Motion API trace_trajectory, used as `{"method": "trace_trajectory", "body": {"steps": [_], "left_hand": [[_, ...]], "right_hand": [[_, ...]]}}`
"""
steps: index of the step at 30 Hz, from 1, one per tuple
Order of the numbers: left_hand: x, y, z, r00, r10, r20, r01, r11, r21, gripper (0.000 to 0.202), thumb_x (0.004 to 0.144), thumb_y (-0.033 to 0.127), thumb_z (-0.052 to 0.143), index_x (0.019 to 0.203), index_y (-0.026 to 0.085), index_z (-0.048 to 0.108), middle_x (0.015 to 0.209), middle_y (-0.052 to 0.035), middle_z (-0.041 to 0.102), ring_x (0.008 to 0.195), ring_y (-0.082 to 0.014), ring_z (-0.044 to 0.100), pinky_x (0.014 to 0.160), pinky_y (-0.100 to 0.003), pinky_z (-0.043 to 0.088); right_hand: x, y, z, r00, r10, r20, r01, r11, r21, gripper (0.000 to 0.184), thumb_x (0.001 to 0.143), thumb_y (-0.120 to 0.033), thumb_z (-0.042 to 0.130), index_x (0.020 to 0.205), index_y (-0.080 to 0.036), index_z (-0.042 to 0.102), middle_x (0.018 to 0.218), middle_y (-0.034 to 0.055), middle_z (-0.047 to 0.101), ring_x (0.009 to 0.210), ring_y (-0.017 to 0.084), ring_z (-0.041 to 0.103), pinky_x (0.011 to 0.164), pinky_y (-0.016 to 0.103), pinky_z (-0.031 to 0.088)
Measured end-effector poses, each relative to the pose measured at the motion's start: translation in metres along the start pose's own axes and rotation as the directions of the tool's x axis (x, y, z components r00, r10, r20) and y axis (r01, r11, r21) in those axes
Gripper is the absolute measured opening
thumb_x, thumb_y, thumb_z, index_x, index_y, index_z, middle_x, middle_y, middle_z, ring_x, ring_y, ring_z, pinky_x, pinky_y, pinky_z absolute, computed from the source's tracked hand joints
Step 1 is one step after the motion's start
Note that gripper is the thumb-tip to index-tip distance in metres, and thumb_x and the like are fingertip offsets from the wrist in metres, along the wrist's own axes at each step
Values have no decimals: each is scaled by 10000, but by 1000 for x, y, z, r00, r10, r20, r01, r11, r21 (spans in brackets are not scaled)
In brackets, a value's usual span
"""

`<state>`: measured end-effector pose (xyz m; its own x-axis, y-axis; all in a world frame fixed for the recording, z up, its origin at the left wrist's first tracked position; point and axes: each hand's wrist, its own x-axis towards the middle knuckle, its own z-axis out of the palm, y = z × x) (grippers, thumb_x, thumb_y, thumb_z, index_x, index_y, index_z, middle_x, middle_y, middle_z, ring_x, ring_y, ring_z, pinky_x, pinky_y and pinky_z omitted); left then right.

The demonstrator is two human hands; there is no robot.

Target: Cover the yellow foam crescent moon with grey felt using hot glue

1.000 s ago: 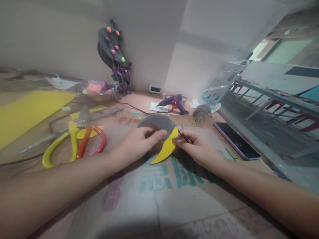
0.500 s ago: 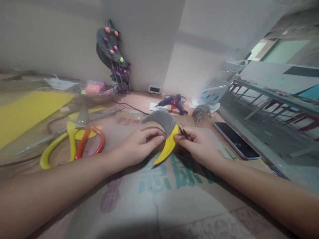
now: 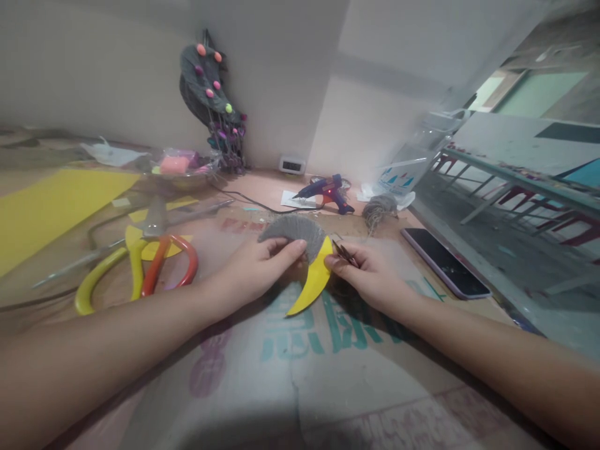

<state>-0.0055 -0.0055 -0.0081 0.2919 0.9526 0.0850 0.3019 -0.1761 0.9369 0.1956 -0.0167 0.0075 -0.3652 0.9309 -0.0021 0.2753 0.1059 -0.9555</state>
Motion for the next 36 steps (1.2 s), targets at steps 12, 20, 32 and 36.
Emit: {"method": "trace_trajectory", "body": {"steps": [12, 20, 32, 36], "left_hand": [[1, 6, -3, 983, 171, 67, -172, 985, 10, 218, 863, 372, 534, 803, 190, 638, 861, -17, 695, 803, -166, 616, 728, -264, 464], [7, 0, -1, 986, 164, 21, -165, 985, 57, 149, 833, 319, 552, 817, 182, 608, 870, -34, 662, 794, -177, 597, 720, -293, 468], [3, 6, -3, 988, 152, 33, -152, 988, -20, 309, 890, 470, 482, 840, 195, 614, 858, -18, 659, 818, -177, 607, 751, -274, 473], [-3, 10, -3, 997, 81, -10, -82, 993, -87, 349, 858, 524, 523, 868, 196, 641, 811, -13, 681, 743, -174, 611, 677, -264, 487]], "right_hand": [[2, 1, -5, 991, -93, -93, 87, 994, -65, 280, 815, -468, 586, 780, -191, 556, 703, -3, 527, 631, 127, 475, 570, 251, 423], [-1, -1, -5, 987, -60, -152, 69, 996, 53, 352, 760, -531, 642, 781, -192, 546, 640, -24, 504, 528, 97, 428, 476, 226, 366], [1, 1, -4, 998, -56, -30, 61, 981, 184, 319, 774, -460, 670, 732, -192, 501, 587, -75, 372, 472, 55, 291, 446, 207, 253], [2, 1, -1, 999, -13, 49, 5, 986, 165, 312, 765, -469, 663, 783, -190, 524, 650, -52, 438, 539, 74, 373, 490, 216, 295]]}}
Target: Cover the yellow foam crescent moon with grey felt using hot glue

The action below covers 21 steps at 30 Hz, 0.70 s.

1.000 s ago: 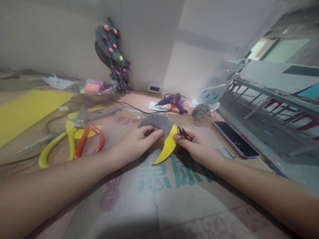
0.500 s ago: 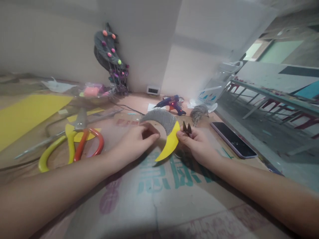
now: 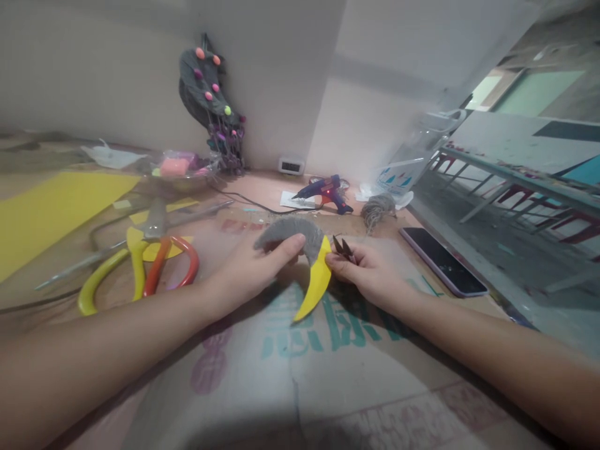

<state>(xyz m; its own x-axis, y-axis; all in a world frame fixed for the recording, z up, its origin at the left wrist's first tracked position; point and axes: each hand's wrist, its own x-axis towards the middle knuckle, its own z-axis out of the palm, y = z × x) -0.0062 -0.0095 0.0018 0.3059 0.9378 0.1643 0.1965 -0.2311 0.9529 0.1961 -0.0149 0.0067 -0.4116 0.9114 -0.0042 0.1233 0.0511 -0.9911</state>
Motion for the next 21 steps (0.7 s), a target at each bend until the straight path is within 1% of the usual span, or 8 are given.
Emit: {"method": "trace_trajectory", "body": {"steps": [2, 4, 7, 10, 13, 16, 18, 21], "left_hand": [[-1, 1, 0, 1000, -18, -17, 17, 999, -29, 337, 860, 506, 529, 818, 190, 640, 732, 0, 660, 673, -155, 590, 615, -246, 469], [0, 0, 1, 999, -38, -9, 37, 995, -92, 322, 846, 489, 558, 773, 184, 630, 681, 10, 635, 635, -141, 572, 579, -234, 451], [4, -4, 2, 996, -84, 33, 89, 972, -219, 318, 820, 474, 598, 716, 174, 599, 656, 13, 601, 617, -129, 559, 564, -231, 440], [7, -7, 2, 987, -136, 84, 154, 949, -275, 319, 798, 467, 619, 691, 169, 579, 628, 14, 567, 586, -126, 547, 562, -246, 443], [6, -8, 0, 985, -160, 62, 170, 957, -233, 314, 785, 484, 612, 719, 177, 598, 652, 2, 592, 607, -146, 566, 575, -264, 454], [4, -9, -2, 985, -171, 34, 174, 981, -82, 322, 762, 503, 613, 736, 183, 646, 701, -19, 648, 683, -179, 592, 616, -277, 462], [3, -10, -2, 983, -178, 45, 178, 984, -11, 342, 760, 516, 607, 732, 180, 662, 705, -27, 658, 699, -186, 590, 636, -282, 459], [4, -9, -1, 981, -174, 83, 177, 984, -30, 383, 787, 540, 572, 701, 173, 641, 681, -22, 632, 653, -165, 560, 618, -275, 439]], "right_hand": [[0, 0, 0, 999, 35, 12, -34, 999, -23, 323, 769, -481, 652, 770, -186, 521, 646, -49, 433, 541, 76, 373, 493, 221, 287], [0, 1, 0, 999, 42, 22, -41, 998, -48, 333, 778, -489, 641, 744, -185, 509, 616, -57, 397, 518, 71, 339, 478, 223, 259], [-1, 3, -2, 1000, 13, 24, -11, 996, -86, 333, 800, -486, 616, 724, -189, 487, 599, -63, 360, 505, 69, 301, 470, 228, 231], [0, 4, -3, 1000, -14, 6, 15, 990, -138, 324, 817, -466, 602, 712, -188, 474, 620, -56, 358, 530, 75, 313, 489, 232, 245], [0, 6, -4, 1000, -15, 3, 16, 990, -143, 309, 827, -452, 595, 711, -194, 469, 624, -55, 354, 534, 79, 321, 488, 234, 252], [0, 6, -3, 1000, -6, 14, 8, 992, -127, 304, 833, -451, 591, 721, -196, 470, 616, -60, 347, 518, 77, 318, 473, 230, 251], [-1, 6, -3, 1000, -7, 16, 9, 992, -129, 307, 837, -458, 587, 730, -194, 474, 613, -62, 345, 513, 75, 314, 466, 226, 253], [-1, 6, -2, 1000, -17, 13, 19, 990, -141, 311, 841, -468, 580, 737, -192, 480, 613, -60, 352, 515, 76, 320, 463, 223, 264]]}}
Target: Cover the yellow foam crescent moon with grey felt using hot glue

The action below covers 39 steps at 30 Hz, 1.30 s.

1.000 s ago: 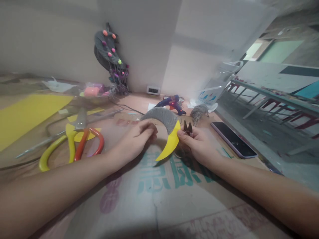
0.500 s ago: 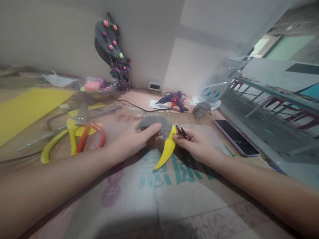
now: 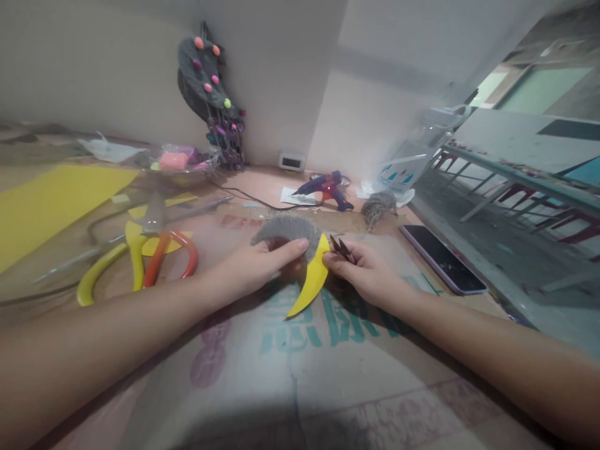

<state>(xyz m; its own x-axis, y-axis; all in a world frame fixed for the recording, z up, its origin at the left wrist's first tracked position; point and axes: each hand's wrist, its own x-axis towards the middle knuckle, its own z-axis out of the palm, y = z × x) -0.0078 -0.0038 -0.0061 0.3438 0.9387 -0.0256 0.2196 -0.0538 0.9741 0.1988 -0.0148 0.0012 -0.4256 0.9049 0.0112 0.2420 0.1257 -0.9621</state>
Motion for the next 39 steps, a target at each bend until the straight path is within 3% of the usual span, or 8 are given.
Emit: {"method": "trace_trajectory", "body": {"steps": [5, 7, 12, 16, 20, 24, 31, 39], "left_hand": [[3, 6, 2, 985, 26, 172, 10, 979, -206, 378, 815, 491, 567, 622, 166, 573, 616, 11, 553, 598, -119, 501, 613, -251, 411], [3, 6, 2, 982, 18, 186, 27, 971, -236, 375, 816, 492, 572, 633, 165, 571, 627, 11, 552, 610, -121, 506, 625, -254, 419], [5, 0, 1, 994, 58, 96, -39, 982, -183, 375, 825, 524, 564, 676, 180, 557, 649, 16, 554, 634, -139, 533, 633, -267, 438], [4, 0, 0, 996, 84, -24, -85, 996, -24, 403, 839, 524, 533, 628, 182, 555, 620, 15, 563, 629, -148, 532, 636, -265, 436], [0, 11, 0, 986, 118, -114, -103, 986, 133, 340, 844, 442, 529, 629, 185, 587, 611, 18, 590, 642, -161, 539, 640, -258, 429], [-3, 20, 1, 982, 104, -160, -69, 975, 211, 309, 827, 423, 532, 642, 191, 619, 590, 24, 608, 636, -175, 561, 630, -258, 436], [-4, 13, 1, 986, 127, -105, -105, 975, 195, 317, 839, 451, 531, 682, 201, 646, 591, 31, 609, 622, -167, 559, 658, -264, 439], [-1, 5, 0, 995, 85, 52, -85, 996, -19, 404, 818, 551, 548, 649, 186, 577, 624, 21, 582, 618, -148, 543, 638, -268, 438]], "right_hand": [[3, -2, 0, 1000, -23, -10, 23, 999, -37, 281, 836, -453, 583, 764, -189, 517, 672, -32, 434, 573, 90, 380, 510, 227, 321], [4, -1, 0, 999, -34, -11, 33, 998, -46, 263, 833, -438, 587, 772, -188, 535, 710, -17, 469, 623, 103, 421, 556, 236, 357], [6, 4, -2, 999, -40, -19, 38, 995, -97, 261, 849, -427, 565, 752, -188, 527, 740, -8, 498, 669, 117, 461, 618, 251, 396], [4, 1, -1, 998, -50, -34, 45, 988, -149, 256, 851, -441, 556, 808, -189, 538, 723, -9, 513, 650, 121, 473, 601, 249, 405], [-3, -7, 0, 967, -232, -102, 195, 939, -284, 235, 839, -414, 569, 925, -199, 526, 738, -15, 524, 625, 116, 479, 572, 238, 400], [-9, -9, 0, 928, -348, -132, 255, 852, -457, 180, 818, -309, 613, 783, -208, 469, 635, -52, 464, 528, 84, 406, 493, 209, 336], [-7, 3, 0, 941, -337, -31, 258, 774, -578, 121, 841, -281, 614, 851, -199, 527, 691, -31, 539, 566, 90, 455, 532, 216, 370], [-8, -1, -2, 947, -303, 111, 306, 734, -606, 220, 875, -380, 581, 965, -178, 576, 805, 23, 602, 667, 129, 523, 598, 247, 404]]}}
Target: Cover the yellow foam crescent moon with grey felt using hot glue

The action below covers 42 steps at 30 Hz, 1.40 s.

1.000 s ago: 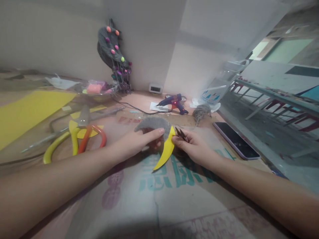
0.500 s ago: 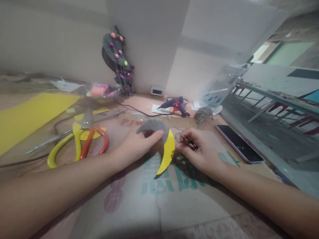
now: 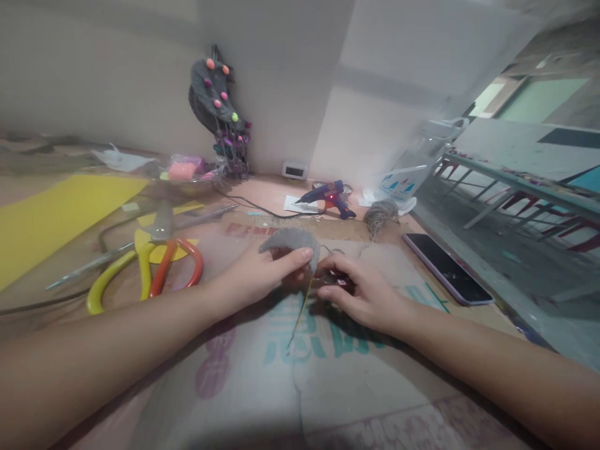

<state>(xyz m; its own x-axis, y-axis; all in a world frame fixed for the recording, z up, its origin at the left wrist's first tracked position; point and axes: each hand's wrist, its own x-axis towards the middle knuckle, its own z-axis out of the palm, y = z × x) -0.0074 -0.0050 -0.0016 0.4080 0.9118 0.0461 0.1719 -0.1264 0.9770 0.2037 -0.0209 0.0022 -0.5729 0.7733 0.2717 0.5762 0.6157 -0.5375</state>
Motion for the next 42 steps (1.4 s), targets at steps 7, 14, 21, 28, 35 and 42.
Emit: {"method": "trace_trajectory", "body": {"steps": [7, 14, 21, 28, 35, 42], "left_hand": [[1, -1, -1, 1000, -20, -6, 20, 999, 34, 429, 813, 570, 547, 640, 179, 576, 627, 19, 575, 637, -153, 544, 660, -273, 431], [0, 5, -1, 993, -48, -108, 64, 987, 149, 409, 808, 539, 552, 599, 193, 615, 562, 1, 607, 603, -175, 547, 615, -271, 417], [-1, 9, -1, 992, 6, -123, 27, 962, 270, 382, 814, 462, 547, 540, 207, 622, 502, 9, 597, 557, -177, 535, 563, -269, 384], [0, 8, 0, 994, 41, -103, -8, 951, 310, 378, 818, 426, 535, 519, 205, 603, 478, 18, 573, 539, -172, 527, 579, -266, 403], [-2, 7, 0, 996, 34, -87, -7, 956, 294, 374, 818, 415, 527, 515, 206, 591, 480, 23, 574, 536, -164, 521, 551, -258, 390], [-1, 6, -1, 998, -13, -62, 28, 967, 255, 426, 804, 507, 533, 509, 204, 582, 507, 12, 576, 518, -156, 508, 548, -266, 404]], "right_hand": [[-1, 0, -1, 997, -78, 12, 79, 995, -62, 254, 923, -386, 508, 1003, -159, 588, 818, 47, 635, 699, 147, 549, 632, 266, 414], [-2, -2, -4, 974, -223, -48, 215, 968, -133, 194, 931, -305, 494, 1014, -164, 596, 875, 68, 676, 735, 162, 578, 655, 277, 433], [-1, -2, -8, 965, -259, -39, 232, 914, -332, 210, 947, -310, 479, 952, -147, 611, 745, 42, 611, 655, 147, 509, 611, 268, 364], [-2, -4, -8, 960, -280, -4, 252, 871, -421, 229, 957, -302, 447, 945, -139, 608, 734, 38, 589, 661, 150, 489, 610, 273, 327], [-1, -7, -8, 960, -280, 2, 247, 843, -478, 243, 960, -317, 437, 917, -153, 611, 688, 29, 567, 637, 153, 479, 588, 275, 304], [0, -7, -7, 960, -281, 8, 251, 843, -475, 251, 969, -322, 419, 887, -162, 594, 678, 21, 539, 621, 148, 451, 581, 278, 285]]}}
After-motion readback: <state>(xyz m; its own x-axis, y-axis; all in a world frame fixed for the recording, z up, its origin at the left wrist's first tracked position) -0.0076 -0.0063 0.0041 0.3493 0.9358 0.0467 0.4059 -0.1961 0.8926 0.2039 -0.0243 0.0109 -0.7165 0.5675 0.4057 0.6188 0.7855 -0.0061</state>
